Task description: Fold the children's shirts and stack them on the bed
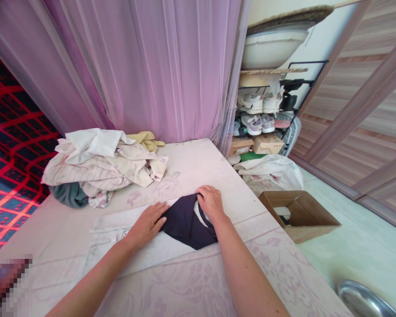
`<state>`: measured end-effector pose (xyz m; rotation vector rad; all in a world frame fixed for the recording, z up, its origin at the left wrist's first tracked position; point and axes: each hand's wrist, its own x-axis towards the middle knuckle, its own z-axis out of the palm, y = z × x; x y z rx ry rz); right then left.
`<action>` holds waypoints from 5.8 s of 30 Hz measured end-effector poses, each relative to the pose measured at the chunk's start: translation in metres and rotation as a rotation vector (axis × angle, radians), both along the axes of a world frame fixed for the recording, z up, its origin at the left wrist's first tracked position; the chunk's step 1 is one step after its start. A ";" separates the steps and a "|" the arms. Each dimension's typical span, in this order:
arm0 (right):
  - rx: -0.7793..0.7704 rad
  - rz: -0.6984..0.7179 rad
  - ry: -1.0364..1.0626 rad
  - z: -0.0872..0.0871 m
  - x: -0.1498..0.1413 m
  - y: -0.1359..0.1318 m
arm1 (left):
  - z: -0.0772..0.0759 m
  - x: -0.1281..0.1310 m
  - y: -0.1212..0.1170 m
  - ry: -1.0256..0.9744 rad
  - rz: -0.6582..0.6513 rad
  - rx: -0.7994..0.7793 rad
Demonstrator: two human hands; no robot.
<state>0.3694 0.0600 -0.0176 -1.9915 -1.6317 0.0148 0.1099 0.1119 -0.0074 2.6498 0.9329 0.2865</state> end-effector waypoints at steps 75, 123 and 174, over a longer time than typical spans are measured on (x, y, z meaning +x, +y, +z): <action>-0.300 0.244 -0.194 0.035 -0.104 -0.060 | 0.028 -0.181 0.017 0.190 0.331 0.186; -0.489 -0.314 -0.064 0.055 -0.041 -0.027 | 0.011 -0.125 0.009 0.210 0.232 0.157; -0.520 0.377 -0.248 0.022 -0.142 -0.021 | -0.012 -0.118 -0.009 0.217 0.246 0.219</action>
